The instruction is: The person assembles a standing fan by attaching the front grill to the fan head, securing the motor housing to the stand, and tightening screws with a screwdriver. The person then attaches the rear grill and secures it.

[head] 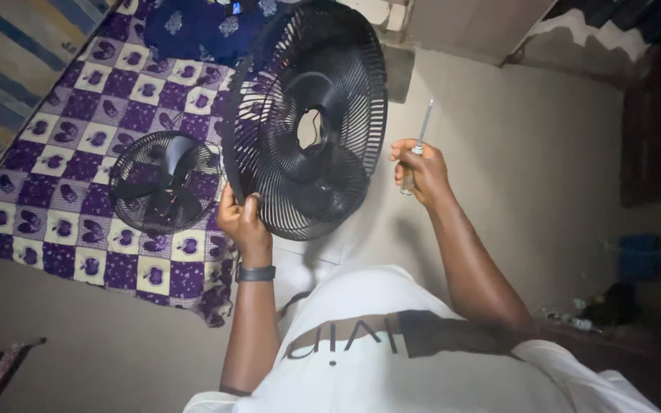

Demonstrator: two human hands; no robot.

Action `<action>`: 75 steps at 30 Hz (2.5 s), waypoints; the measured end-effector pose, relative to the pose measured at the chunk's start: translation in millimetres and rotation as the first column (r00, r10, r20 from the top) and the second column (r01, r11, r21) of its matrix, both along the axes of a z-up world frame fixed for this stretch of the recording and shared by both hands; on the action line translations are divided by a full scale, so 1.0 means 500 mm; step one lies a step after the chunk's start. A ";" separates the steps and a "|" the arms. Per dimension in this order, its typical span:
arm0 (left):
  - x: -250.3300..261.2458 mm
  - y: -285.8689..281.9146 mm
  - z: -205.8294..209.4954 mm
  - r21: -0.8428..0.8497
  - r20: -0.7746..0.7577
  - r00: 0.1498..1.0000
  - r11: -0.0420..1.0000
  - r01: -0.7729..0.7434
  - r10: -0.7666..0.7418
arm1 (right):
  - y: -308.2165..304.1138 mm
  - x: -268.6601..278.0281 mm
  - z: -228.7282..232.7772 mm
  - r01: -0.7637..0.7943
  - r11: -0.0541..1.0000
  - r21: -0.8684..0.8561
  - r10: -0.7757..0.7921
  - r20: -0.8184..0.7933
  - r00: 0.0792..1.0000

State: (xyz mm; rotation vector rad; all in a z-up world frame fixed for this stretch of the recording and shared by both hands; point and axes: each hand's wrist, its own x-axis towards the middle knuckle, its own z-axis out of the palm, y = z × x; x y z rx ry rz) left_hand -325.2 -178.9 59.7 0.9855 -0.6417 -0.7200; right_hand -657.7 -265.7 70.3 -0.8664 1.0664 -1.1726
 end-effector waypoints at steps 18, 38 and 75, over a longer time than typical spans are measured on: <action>-0.176 -0.253 -0.041 0.064 0.400 0.913 0.996 0.059 -0.080 | -0.276 -0.068 -0.103 -0.028 0.993 0.115 0.021 0.058 0.998; -0.383 -0.360 -0.099 0.045 0.533 0.711 0.824 -0.564 0.458 | -0.659 -0.087 -0.238 -0.589 0.767 0.252 0.595 0.063 0.801; -0.417 -0.342 -0.180 0.034 0.482 0.663 0.743 -0.668 0.573 | -0.753 0.141 -0.347 -0.710 0.545 0.447 0.390 0.615 0.686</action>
